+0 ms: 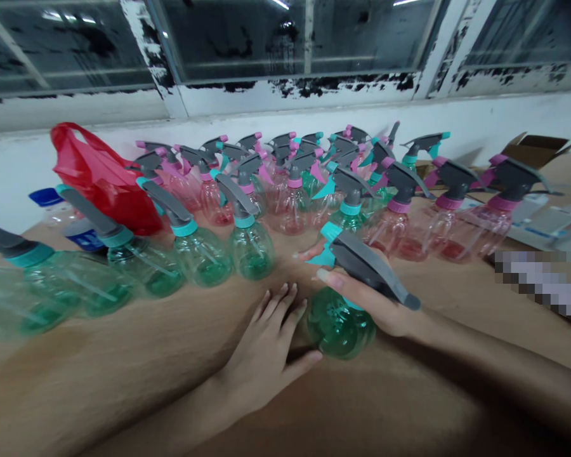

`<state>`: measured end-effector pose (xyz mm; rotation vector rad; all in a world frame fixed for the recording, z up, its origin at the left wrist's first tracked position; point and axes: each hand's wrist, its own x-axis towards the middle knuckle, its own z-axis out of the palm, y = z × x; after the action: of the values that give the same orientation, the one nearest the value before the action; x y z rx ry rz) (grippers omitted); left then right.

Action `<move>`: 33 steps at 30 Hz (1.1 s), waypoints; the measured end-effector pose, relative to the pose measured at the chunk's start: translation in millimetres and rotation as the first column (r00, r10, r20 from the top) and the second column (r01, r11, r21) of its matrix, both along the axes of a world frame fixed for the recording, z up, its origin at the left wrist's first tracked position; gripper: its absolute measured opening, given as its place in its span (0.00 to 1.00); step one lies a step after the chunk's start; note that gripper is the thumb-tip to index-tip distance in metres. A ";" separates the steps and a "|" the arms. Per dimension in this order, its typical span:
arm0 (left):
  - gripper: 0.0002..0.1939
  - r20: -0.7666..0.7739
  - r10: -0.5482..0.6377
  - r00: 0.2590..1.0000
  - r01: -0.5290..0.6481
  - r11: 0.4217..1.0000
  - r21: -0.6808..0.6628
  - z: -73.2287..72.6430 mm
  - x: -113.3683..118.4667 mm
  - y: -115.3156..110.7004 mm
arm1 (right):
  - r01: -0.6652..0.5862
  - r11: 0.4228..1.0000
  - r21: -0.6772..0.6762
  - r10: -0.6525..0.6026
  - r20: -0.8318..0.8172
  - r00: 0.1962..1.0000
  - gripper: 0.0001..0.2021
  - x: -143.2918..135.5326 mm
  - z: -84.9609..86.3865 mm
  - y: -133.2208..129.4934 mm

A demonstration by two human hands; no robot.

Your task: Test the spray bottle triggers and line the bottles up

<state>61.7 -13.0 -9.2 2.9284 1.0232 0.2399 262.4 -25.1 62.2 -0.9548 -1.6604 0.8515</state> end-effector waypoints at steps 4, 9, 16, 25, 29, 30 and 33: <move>0.37 -0.007 0.000 1.000 0.000 1.000 0.010 0.2 -0.2 -0.9 | 0.005 1.000 0.016 -0.005 -0.001 1.000 0.10 -0.4 -0.2 -1.1; 0.37 -0.014 0.006 1.000 -0.006 1.000 -0.009 0.2 0.1 0.0 | 0.010 1.000 0.000 -0.010 -0.003 1.000 0.10 0.0 0.3 -1.5; 0.37 -0.016 0.003 1.000 -0.004 0.999 -0.048 2.3 0.3 0.0 | 0.069 0.995 0.067 -0.071 0.022 0.997 0.09 0.2 -2.8 0.9; 0.36 0.015 -0.005 1.000 0.005 1.000 0.002 -1.8 -1.7 -0.7 | 0.012 1.000 -0.011 -0.012 0.020 1.000 0.11 0.4 1.0 -0.7; 0.36 0.029 -0.012 1.000 0.012 1.000 0.000 -2.0 -1.6 -0.9 | 0.003 0.999 -0.042 -0.002 0.008 1.000 0.12 -0.2 1.1 -0.3; 0.36 0.028 -0.010 1.000 0.010 1.000 -0.007 -1.8 -1.5 -0.9 | -0.002 0.999 -0.050 0.002 0.002 1.000 0.12 -0.2 1.1 -0.4; 0.37 0.031 -0.002 1.000 0.003 1.000 -0.020 -1.5 -1.2 -0.7 | 0.001 0.998 -0.061 -0.001 -0.007 1.000 0.12 -0.1 0.6 -0.9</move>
<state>60.6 -13.7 -10.7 2.8981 1.0119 0.2727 262.3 -26.0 62.8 -0.9927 -1.6359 0.9080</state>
